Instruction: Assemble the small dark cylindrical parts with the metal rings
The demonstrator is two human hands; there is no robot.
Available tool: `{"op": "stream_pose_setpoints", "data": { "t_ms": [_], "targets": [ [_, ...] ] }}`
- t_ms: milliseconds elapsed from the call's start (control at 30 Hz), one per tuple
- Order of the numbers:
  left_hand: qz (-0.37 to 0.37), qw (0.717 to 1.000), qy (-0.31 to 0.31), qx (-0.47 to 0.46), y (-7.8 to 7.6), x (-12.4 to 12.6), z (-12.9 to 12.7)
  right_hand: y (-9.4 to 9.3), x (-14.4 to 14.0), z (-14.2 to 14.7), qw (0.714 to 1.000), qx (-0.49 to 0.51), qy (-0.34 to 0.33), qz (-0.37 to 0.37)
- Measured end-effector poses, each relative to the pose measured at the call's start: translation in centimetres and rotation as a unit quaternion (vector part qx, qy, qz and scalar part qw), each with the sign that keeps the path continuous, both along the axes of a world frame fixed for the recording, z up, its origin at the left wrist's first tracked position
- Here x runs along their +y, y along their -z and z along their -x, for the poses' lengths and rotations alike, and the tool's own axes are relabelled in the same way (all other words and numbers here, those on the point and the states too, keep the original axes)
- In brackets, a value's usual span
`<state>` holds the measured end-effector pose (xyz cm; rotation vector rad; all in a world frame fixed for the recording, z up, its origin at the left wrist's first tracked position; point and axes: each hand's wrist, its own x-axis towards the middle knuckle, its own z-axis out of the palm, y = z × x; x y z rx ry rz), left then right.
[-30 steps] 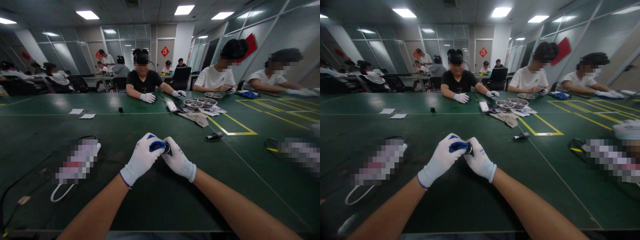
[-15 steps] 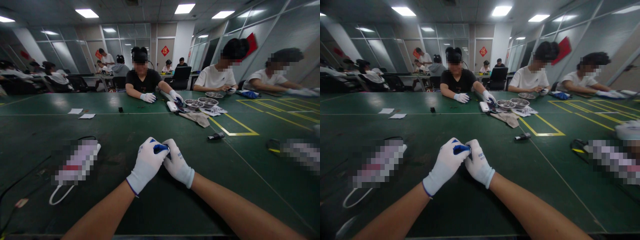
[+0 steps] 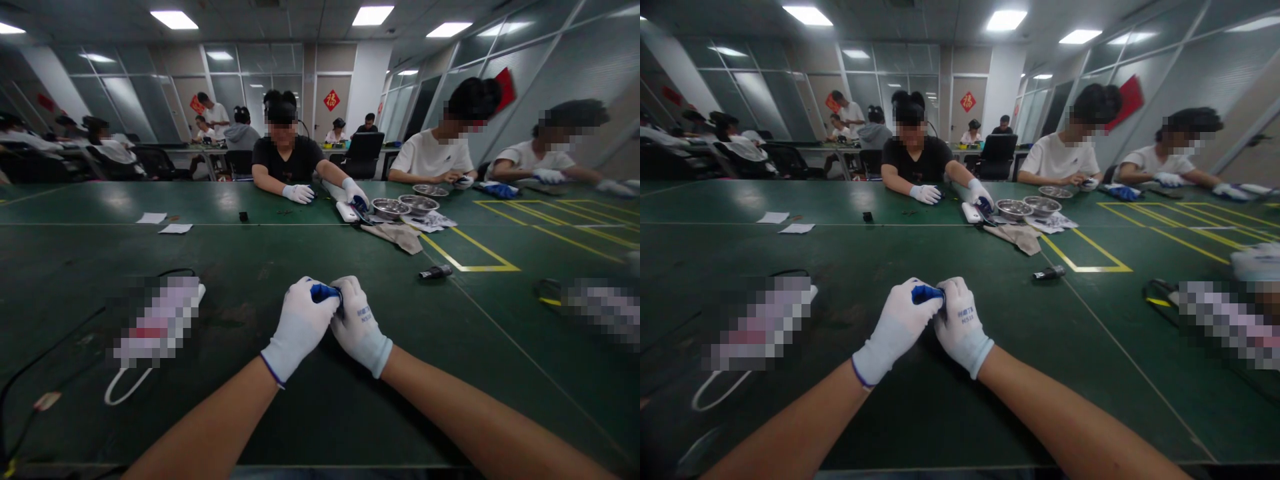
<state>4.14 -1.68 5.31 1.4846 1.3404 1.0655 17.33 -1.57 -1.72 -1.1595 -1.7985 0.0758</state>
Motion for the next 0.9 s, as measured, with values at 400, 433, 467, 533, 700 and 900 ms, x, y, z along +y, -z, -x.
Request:
{"op": "stream_pose_setpoints", "data": {
  "t_ms": [400,433,467,533,700,900],
  "targets": [
    [0.029,0.995,-0.052,-0.081,0.7,0.4,-0.5,0.3,0.3,0.2,0.997,-0.039,0.04,-0.048],
    [0.039,0.993,-0.054,-0.099,0.9,0.5,-0.6,0.2,0.3,0.2,0.997,-0.037,0.039,-0.053],
    [0.055,0.989,-0.05,-0.126,1.1,0.6,-0.6,0.2,0.3,0.2,0.997,-0.033,0.034,-0.058],
    [0.089,0.977,-0.035,-0.191,1.4,0.8,-0.6,0.0,0.3,0.2,0.998,-0.024,0.016,-0.062],
    [0.164,0.937,0.012,-0.309,1.3,0.6,-0.4,-0.2,0.5,0.0,0.998,0.012,-0.036,-0.05],
    [0.212,0.918,0.039,-0.333,0.7,0.3,-0.2,-0.3,0.5,-0.2,0.995,0.059,-0.078,-0.012]
  ]
}}
